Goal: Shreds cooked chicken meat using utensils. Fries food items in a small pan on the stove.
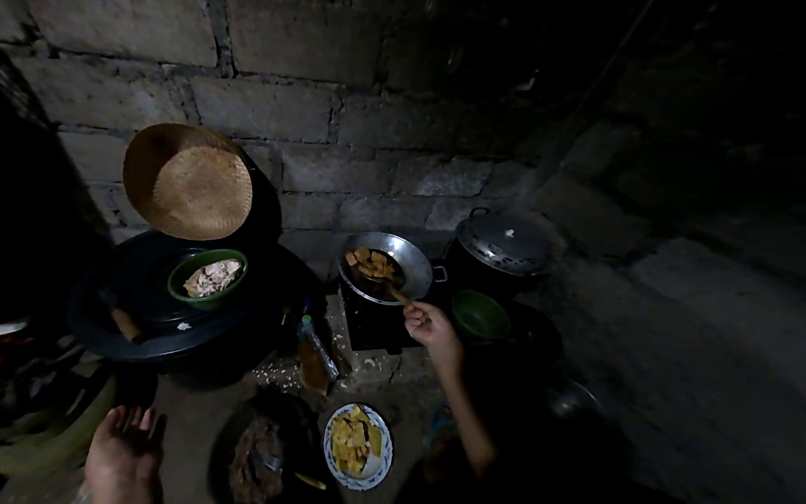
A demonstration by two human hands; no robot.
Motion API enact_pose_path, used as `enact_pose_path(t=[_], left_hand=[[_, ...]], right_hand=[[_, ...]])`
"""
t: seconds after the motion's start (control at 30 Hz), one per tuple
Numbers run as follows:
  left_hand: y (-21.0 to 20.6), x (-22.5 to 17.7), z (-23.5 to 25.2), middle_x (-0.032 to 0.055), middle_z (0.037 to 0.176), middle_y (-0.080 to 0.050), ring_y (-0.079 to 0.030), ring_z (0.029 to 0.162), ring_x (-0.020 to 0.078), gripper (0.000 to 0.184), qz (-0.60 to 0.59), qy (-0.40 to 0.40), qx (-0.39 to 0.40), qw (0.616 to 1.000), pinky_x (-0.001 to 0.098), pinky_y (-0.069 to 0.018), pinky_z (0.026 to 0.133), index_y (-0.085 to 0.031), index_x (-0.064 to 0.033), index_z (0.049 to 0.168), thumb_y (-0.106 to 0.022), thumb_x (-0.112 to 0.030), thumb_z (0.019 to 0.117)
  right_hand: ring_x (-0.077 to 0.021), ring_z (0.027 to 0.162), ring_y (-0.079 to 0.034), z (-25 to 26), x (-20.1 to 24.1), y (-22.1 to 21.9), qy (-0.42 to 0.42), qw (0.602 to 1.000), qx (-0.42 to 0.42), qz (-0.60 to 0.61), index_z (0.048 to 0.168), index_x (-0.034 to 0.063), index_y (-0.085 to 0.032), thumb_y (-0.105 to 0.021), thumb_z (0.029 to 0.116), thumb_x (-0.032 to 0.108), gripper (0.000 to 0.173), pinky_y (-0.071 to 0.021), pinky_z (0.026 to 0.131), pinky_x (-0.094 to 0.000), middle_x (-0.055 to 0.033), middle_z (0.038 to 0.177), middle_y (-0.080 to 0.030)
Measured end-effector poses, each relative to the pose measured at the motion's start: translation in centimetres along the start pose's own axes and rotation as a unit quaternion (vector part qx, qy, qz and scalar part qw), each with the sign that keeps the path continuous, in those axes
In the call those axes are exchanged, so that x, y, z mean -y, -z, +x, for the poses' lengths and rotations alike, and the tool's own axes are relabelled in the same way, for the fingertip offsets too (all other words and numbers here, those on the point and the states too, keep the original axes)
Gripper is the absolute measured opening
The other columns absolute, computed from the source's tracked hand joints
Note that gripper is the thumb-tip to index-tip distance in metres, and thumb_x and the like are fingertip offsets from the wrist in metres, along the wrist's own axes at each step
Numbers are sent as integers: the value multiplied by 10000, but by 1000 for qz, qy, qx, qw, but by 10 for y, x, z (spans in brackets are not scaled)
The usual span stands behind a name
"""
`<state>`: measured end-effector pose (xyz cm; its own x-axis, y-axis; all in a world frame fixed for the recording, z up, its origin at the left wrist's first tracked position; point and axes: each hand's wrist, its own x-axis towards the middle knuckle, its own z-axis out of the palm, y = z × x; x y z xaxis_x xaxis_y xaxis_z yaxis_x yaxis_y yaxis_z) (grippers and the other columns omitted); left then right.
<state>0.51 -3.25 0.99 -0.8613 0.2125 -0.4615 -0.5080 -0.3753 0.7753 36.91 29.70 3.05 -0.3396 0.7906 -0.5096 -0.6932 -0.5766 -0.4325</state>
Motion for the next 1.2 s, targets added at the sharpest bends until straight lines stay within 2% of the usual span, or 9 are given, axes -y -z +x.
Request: enact_pose_path(t=[0.13,0.27,0.37,0.5,0.63,0.8,1.07,1.13,1.2], left_hand=[[-1,0,-2,114,1517,-420,-473,1332,236,481,7,0,3,1000,457,-449,1026,-384,-85,1484,-423,-327,1071],[-4,1,-5,130,1529,-409,-473,1335,253,509,15,5,12,1000,469,-445,1038,-355,-85,1513,-416,-335,1074],[-1,1,-2,102,1372,-487,-536,1190,209,430,19,-4,11,1000,420,-485,948,-413,-83,1427,-414,-323,1070],[-1,-1,-2,111,1472,-446,-491,1300,230,446,5,1,6,1000,445,-455,1016,-408,-77,1452,-416,-316,1076],[1,1,-1,105,1518,-426,-472,1345,233,467,5,4,8,1000,464,-447,1038,-404,-88,1473,-424,-327,1072],[-3,-3,-7,117,1526,-412,-457,1357,241,462,4,6,5,1000,468,-438,1046,-392,-86,1479,-419,-309,1075],[-3,-2,-1,111,1488,-436,-483,1318,237,443,-6,7,6,1000,457,-452,1019,-401,-86,1460,-413,-306,1076],[-4,-3,-1,102,1435,-458,-502,1265,219,426,-6,4,1,1000,441,-456,991,-410,-84,1437,-407,-306,1074],[-2,-3,-2,107,1464,-448,-498,1288,220,442,-4,4,0,1000,441,-460,998,-402,-81,1453,-402,-315,1078]], right_hand=[[-23,417,-442,-20,-3,-18,28,995,-22,-91,959,66,-518,-438,1052,113,131,-411,377,-136,-4,656,-508],[-41,430,-454,-6,4,-51,37,991,-56,-117,919,73,-499,-471,1003,43,93,-415,380,-144,-10,641,-480],[-33,432,-433,-5,12,-60,56,985,-74,-144,928,72,-485,-471,999,18,91,-401,387,-137,-17,666,-486],[-35,446,-437,-4,25,-49,70,970,-92,-215,978,72,-503,-495,1027,62,51,-400,395,-142,-19,700,-504],[-26,442,-434,7,28,-27,59,960,-122,-246,1020,89,-536,-532,1041,139,53,-388,385,-143,4,680,-488],[-29,445,-412,12,20,-17,62,937,-146,-311,1012,82,-552,-533,1065,189,121,-366,391,-156,11,672,-466],[-29,454,-404,16,6,-24,80,928,-165,-325,1027,76,-512,-514,1066,153,87,-372,404,-155,6,686,-454],[-39,462,-407,14,-1,-29,85,927,-167,-326,1035,72,-505,-502,1060,123,57,-370,411,-157,0,695,-449],[-39,462,-402,12,-6,-33,86,933,-170,-305,1030,72,-493,-489,1057,101,40,-366,407,-154,-5,704,-447]])
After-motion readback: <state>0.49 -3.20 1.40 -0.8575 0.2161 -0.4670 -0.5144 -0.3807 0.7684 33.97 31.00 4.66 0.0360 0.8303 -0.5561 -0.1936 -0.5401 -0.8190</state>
